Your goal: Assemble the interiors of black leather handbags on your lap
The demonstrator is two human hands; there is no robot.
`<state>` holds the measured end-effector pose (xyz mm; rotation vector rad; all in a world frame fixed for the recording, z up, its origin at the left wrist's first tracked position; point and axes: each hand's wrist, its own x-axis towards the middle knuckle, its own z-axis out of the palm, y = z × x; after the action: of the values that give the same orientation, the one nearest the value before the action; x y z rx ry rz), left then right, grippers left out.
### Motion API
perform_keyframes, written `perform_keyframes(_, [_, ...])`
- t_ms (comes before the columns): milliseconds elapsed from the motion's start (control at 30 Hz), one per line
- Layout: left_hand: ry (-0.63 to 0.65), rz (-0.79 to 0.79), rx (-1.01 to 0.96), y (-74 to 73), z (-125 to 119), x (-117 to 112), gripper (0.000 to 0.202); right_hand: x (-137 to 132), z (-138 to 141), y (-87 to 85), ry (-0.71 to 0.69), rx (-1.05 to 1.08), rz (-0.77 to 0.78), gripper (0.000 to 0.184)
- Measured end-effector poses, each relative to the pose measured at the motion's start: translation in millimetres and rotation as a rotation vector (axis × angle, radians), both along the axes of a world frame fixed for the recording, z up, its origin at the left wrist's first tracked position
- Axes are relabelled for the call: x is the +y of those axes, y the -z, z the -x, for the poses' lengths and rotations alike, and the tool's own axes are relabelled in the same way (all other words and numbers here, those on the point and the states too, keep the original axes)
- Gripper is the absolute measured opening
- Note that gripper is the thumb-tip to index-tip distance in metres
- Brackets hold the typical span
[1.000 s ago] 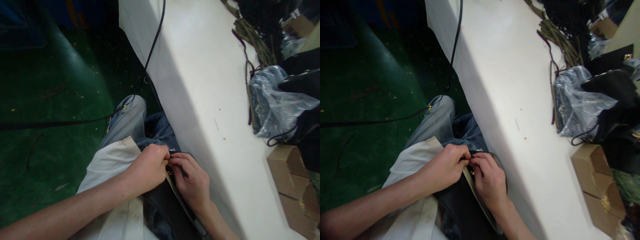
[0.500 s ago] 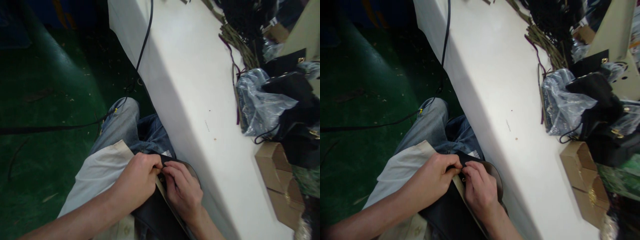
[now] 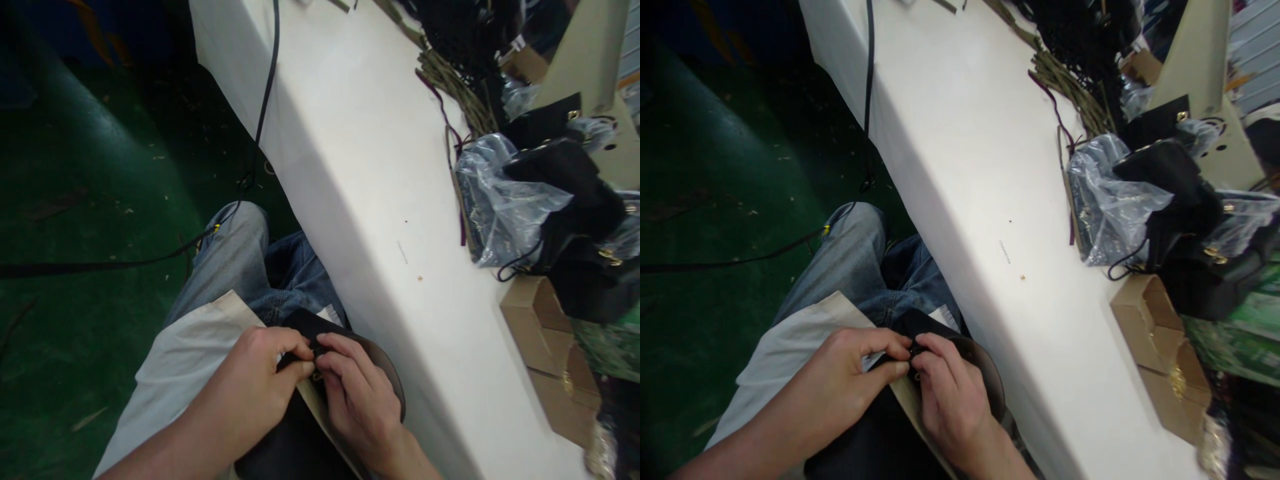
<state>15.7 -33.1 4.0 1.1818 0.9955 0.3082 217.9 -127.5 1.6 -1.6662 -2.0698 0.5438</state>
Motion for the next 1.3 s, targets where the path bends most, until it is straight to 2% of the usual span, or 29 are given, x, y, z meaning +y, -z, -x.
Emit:
perform_keyframes(133, [0.088, 0.089, -0.038, 2.2, 4.7, 12.0, 0.023, -0.2, -2.8, -3.5, 0.026, 0.043, -0.05, 0.027])
perform_keyframes(233, [0.028, 0.141, -0.043, 13.1, 4.9, 13.9, 0.018, -2.7, -4.7, -5.6, 0.04, 0.06, -0.045, 0.026])
perform_keyframes(267, [0.0, 0.133, -0.041, 17.1, 4.1, 13.5, 0.022, -3.8, -5.1, -6.0, 0.036, 0.064, -0.037, 0.027])
perform_keyframes(333, [-0.015, 0.058, -0.041, 23.4, 2.0, 12.6, 0.04, -6.0, -5.2, -6.4, 0.022, 0.073, -0.028, 0.028])
perform_keyframes(467, [0.077, -0.104, -0.057, 29.3, -0.2, 13.8, 0.038, -5.9, -1.6, -8.4, 0.079, 0.055, -0.071, 0.028])
perform_keyframes(600, [0.149, -0.181, -0.132, 36.8, -0.1, 15.9, 0.056, -0.2, 3.0, -13.0, 0.162, 0.015, -0.132, 0.025])
perform_keyframes(700, [0.229, -0.251, -0.214, 46.7, -1.7, 16.7, 0.065, 1.6, 3.8, -14.2, 0.194, 0.017, -0.122, 0.022])
perform_keyframes(833, [0.304, -0.326, -0.219, 55.0, -7.0, 19.9, 0.055, -4.0, 2.0, -11.8, 0.191, 0.003, -0.07, 0.018])
perform_keyframes(967, [0.347, -0.382, -0.227, 52.6, -14.5, 24.0, 0.046, -8.7, -1.2, -11.7, 0.168, -0.059, -0.087, 0.015])
perform_keyframes(1300, [0.281, -0.331, -0.264, 54.1, -17.6, 24.8, 0.034, 7.7, -5.6, -16.3, 0.15, -0.037, -0.101, 0.017])
